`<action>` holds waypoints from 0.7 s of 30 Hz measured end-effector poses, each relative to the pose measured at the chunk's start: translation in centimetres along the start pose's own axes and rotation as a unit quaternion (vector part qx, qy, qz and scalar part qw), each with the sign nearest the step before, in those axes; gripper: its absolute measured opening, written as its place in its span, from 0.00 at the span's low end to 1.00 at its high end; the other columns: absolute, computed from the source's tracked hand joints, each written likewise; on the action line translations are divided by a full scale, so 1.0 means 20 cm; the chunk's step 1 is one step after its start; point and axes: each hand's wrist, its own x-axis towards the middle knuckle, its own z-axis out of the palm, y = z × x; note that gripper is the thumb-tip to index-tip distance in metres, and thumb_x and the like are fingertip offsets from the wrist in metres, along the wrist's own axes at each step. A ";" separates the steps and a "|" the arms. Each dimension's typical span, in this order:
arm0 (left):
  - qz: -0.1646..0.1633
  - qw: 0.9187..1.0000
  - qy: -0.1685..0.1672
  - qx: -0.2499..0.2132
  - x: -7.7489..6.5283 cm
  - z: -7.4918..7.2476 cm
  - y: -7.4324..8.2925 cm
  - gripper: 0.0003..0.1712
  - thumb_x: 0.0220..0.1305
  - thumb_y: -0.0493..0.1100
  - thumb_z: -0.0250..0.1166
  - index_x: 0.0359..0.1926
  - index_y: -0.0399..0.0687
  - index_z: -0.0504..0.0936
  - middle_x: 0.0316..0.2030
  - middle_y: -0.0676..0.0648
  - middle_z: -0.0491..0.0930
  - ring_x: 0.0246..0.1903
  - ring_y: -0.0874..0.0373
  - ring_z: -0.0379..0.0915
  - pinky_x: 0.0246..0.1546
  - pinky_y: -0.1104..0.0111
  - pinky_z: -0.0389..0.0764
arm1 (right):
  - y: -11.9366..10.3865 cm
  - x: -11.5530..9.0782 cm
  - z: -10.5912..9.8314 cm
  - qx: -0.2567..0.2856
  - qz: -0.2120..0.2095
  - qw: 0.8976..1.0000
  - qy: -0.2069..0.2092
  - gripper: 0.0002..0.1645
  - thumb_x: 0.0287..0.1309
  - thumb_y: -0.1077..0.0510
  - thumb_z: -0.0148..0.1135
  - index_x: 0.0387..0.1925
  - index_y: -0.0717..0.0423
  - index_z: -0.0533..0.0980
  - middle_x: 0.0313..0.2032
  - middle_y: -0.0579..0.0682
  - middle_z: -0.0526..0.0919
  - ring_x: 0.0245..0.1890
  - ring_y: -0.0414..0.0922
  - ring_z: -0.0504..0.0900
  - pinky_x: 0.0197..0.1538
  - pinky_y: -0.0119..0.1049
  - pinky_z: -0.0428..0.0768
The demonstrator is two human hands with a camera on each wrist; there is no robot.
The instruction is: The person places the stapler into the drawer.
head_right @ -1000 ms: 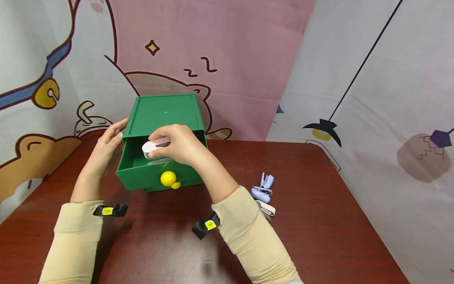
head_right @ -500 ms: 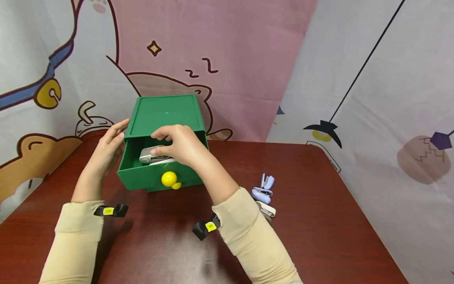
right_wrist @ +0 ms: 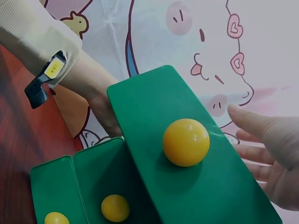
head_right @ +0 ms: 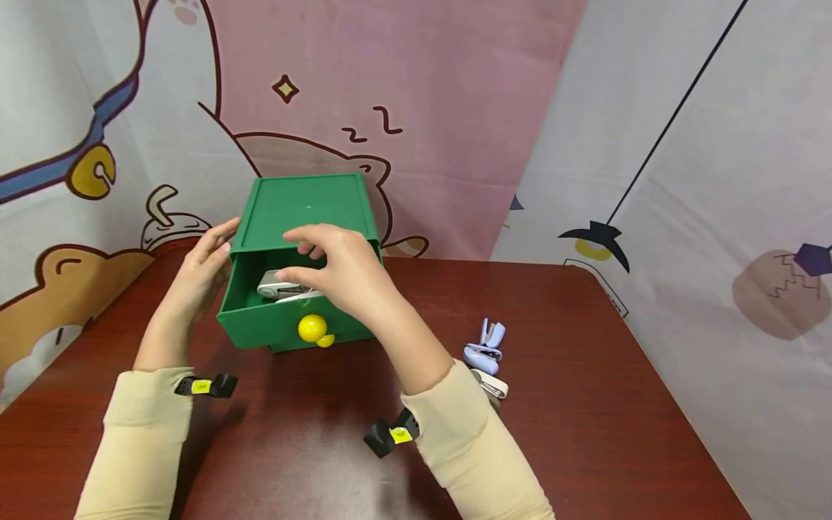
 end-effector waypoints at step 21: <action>0.001 1.000 0.004 -0.007 0.00 0.01 0.00 0.27 0.75 0.44 0.50 0.71 0.46 0.61 0.61 0.45 0.64 0.57 0.56 0.66 0.52 0.69 0.72 | 0.05 -0.28 0.09 -0.008 -0.198 0.968 0.152 0.29 0.43 0.60 0.77 0.50 0.60 0.79 0.28 0.47 0.80 0.21 0.35 0.66 0.23 0.26 0.66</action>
